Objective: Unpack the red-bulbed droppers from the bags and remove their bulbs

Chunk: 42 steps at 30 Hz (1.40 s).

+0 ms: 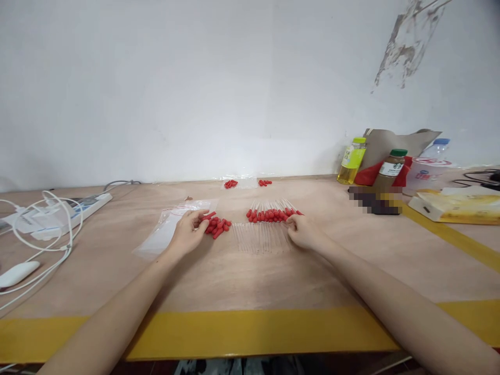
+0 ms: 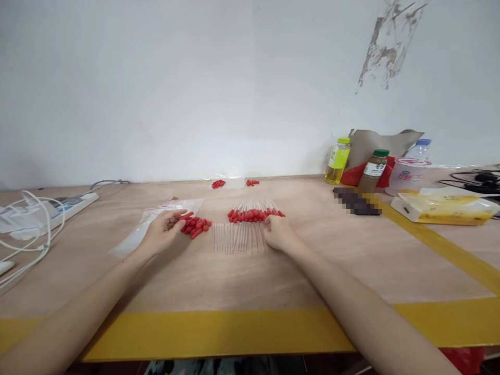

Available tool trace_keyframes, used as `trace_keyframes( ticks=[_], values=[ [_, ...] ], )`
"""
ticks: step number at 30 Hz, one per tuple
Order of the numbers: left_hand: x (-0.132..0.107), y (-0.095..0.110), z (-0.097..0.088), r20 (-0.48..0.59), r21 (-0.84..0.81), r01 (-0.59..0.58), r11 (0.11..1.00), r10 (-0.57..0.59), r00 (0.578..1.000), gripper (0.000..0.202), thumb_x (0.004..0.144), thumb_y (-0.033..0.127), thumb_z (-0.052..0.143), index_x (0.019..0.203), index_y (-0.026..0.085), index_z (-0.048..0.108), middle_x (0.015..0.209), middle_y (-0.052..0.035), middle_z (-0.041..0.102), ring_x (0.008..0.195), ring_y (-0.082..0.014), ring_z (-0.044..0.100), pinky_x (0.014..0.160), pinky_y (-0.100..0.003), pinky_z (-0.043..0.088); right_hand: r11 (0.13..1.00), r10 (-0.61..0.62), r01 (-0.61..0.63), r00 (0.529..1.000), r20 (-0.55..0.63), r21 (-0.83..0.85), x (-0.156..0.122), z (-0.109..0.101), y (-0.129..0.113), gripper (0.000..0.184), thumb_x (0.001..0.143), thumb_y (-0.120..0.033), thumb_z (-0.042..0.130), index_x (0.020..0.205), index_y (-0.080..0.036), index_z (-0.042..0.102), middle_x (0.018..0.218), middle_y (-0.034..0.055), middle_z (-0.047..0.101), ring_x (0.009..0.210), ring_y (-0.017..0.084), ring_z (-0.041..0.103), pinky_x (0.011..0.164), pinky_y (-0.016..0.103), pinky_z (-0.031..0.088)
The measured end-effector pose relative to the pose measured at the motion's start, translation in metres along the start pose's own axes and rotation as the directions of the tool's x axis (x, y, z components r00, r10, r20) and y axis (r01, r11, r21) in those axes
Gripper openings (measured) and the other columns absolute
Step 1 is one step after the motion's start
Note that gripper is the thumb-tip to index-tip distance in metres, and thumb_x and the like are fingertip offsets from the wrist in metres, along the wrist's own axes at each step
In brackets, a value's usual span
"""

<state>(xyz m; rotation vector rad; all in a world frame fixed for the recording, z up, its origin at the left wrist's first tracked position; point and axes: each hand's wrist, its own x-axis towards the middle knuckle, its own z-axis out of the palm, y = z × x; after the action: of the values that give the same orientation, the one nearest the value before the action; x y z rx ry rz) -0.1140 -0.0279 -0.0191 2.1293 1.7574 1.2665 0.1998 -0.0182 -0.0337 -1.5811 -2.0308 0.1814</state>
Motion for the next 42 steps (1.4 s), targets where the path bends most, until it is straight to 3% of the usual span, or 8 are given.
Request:
trace_keyframes(
  ticks=[6,11,17,21,27,34,39,42],
  values=[
    [-0.011,0.017,0.011,0.090,0.036,-0.161,0.986,0.157,0.983,0.014,0.078,0.030,0.051,0.087,0.020,0.053,0.077,-0.0008,0.059,0.064,-0.0130,0.053,0.058,-0.026,0.044,0.997,-0.055,0.055,0.998,-0.011,-0.051,-0.002,0.012,-0.003,0.025,0.062,-0.003,0.047,0.080,-0.013,0.062,0.085,0.0095,0.061,0.082,0.018,0.055,0.070,0.025,0.039],
    [-0.015,0.020,0.014,0.246,0.092,-0.392,0.915,0.361,0.900,0.006,0.079,0.024,0.049,0.078,0.020,0.053,0.079,-0.0008,0.057,0.071,-0.0140,0.052,0.064,-0.026,0.042,0.996,-0.082,0.082,0.997,0.006,-0.046,-0.005,0.014,-0.004,0.024,0.064,-0.003,0.047,0.080,-0.013,0.062,0.082,0.0083,0.060,0.076,0.016,0.054,0.070,0.026,0.039],
    [-0.013,0.012,0.014,0.261,0.142,-0.398,0.906,0.354,0.898,0.007,0.078,0.025,0.049,0.078,0.020,0.053,0.078,-0.0012,0.056,0.070,-0.0147,0.052,0.064,-0.027,0.042,0.994,-0.106,0.106,0.994,0.025,-0.011,-0.007,0.012,-0.010,0.022,0.072,-0.004,0.044,0.077,-0.013,0.063,0.083,0.0086,0.064,0.081,0.017,0.056,0.072,0.026,0.040],
    [-0.014,0.012,0.014,0.255,0.157,-0.417,0.895,0.371,0.893,0.009,0.078,0.026,0.050,0.083,0.020,0.053,0.080,-0.0016,0.054,0.071,-0.0150,0.051,0.067,-0.028,0.042,0.995,-0.099,0.098,0.994,0.045,0.024,-0.005,0.011,-0.010,0.025,0.077,-0.005,0.042,0.088,-0.013,0.063,0.093,0.0093,0.065,0.089,0.018,0.057,0.077,0.027,0.041],
    [-0.016,0.022,0.015,0.195,0.164,-0.447,0.879,0.416,0.888,0.009,0.078,0.026,0.052,0.083,0.019,0.054,0.083,-0.0032,0.054,0.079,-0.0168,0.051,0.073,-0.030,0.041,0.992,-0.035,0.040,0.998,-0.042,0.120,0.005,0.009,0.007,0.026,0.078,-0.008,0.042,0.094,-0.013,0.061,0.097,0.0100,0.065,0.089,0.018,0.059,0.079,0.028,0.042],
    [0.006,0.064,0.055,0.302,0.266,-0.537,0.800,0.460,0.835,0.016,0.078,0.032,0.055,0.087,0.019,0.055,0.088,-0.0037,0.058,0.088,-0.0203,0.050,0.077,-0.033,0.036,0.987,0.051,-0.030,0.990,-0.131,0.155,0.023,-0.001,0.017,0.023,0.073,-0.012,0.047,0.089,-0.015,0.063,0.081,0.0062,0.067,0.072,0.015,0.060,0.065,0.024,0.042],
    [0.034,0.091,0.093,0.244,0.360,-0.437,0.824,0.368,0.897,0.030,0.074,0.049,0.056,0.073,0.019,0.055,0.080,-0.0043,0.058,0.087,-0.0226,0.050,0.077,-0.036,0.033,0.993,-0.115,0.118,0.987,-0.116,0.017,0.026,-0.011,0.013,0.020,0.072,-0.012,0.048,0.082,-0.016,0.064,0.081,0.0055,0.068,0.072,0.015,0.059,0.065,0.024,0.039],
    [0.042,0.098,0.110,0.236,0.368,-0.402,0.838,0.334,0.913,0.036,0.072,0.054,0.056,0.069,0.018,0.055,0.079,-0.0048,0.058,0.087,-0.0232,0.050,0.076,-0.037,0.032,0.970,-0.238,0.229,0.964,-0.118,-0.080,0.016,-0.012,0.013,0.018,0.074,-0.014,0.048,0.080,-0.017,0.065,0.081,0.0051,0.067,0.073,0.015,0.057,0.069,0.026,0.036]
  ],
)
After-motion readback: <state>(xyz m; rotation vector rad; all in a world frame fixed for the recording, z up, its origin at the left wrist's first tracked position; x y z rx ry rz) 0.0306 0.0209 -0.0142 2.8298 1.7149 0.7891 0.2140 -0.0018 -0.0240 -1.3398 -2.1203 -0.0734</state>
